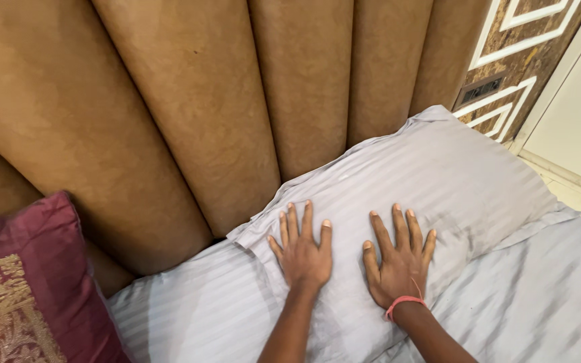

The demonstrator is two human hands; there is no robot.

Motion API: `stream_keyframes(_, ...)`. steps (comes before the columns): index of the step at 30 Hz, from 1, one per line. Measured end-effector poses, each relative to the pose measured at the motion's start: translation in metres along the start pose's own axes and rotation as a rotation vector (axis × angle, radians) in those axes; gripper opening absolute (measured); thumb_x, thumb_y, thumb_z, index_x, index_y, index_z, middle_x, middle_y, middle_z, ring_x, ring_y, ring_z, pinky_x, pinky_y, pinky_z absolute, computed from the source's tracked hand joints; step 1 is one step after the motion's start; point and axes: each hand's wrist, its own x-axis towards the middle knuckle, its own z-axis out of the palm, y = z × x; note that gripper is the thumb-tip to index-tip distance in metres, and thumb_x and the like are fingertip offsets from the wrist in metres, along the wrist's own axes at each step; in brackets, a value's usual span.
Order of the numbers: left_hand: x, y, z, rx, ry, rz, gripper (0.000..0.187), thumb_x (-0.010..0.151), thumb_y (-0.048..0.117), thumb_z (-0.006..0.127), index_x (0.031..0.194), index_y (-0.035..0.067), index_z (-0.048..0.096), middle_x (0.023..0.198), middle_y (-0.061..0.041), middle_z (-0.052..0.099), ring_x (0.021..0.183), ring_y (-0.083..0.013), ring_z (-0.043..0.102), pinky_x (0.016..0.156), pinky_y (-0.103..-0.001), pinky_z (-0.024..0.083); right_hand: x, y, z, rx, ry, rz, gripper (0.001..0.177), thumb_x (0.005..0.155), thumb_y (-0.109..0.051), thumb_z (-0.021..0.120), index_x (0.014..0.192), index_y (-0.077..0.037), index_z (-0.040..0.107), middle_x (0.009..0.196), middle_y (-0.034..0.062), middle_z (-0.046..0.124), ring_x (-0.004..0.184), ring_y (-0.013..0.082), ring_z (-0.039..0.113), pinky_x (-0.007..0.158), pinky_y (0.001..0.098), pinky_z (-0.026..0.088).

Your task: The person arranges several pillows on a bed. They smooth a light-colored pillow, place a maroon decorative pillow, and then add a floral-patterned pillow, adjusting each to align against the headboard.

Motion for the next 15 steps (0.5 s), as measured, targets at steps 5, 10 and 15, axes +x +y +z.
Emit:
stream_keyframes(5,0.008,-0.015,0.000,-0.006,-0.010,0.039,0.063,0.100,0.057,0.038,0.159,0.035,0.033,0.170,-0.003,0.017,0.157,-0.0269,0.009,0.124,-0.055,-0.002,-0.005,0.002,-0.003,0.025,-0.002,0.063,0.054,0.098,-0.041,0.045,0.150,-0.027,0.049,0.164,0.0120,0.034,0.154,0.0316,0.023,0.123,0.0649,0.004)
stream_keyframes(10,0.005,-0.012,-0.007,0.036,-0.088,0.003,0.065,0.100,0.059,0.033,0.160,0.036,0.027,0.171,-0.002,0.012,0.157,-0.0275,0.005,0.124,-0.055,-0.003,-0.024,0.023,-0.005,-0.023,-0.047,0.207,0.059,0.100,-0.046,0.040,0.156,-0.027,0.040,0.165,0.0170,0.027,0.152,0.0382,0.017,0.118,0.0630,0.008)
stream_keyframes(15,-0.002,-0.003,-0.017,0.162,-0.211,-0.011,0.066,0.101,0.058,0.028,0.162,0.035,0.017,0.171,-0.002,0.005,0.156,-0.0270,0.002,0.123,-0.057,-0.004,-0.060,0.064,-0.015,0.065,-0.123,0.266,0.064,0.102,-0.051,0.034,0.160,-0.023,0.032,0.165,0.0284,0.021,0.149,0.0447,0.022,0.120,0.0493,0.022)
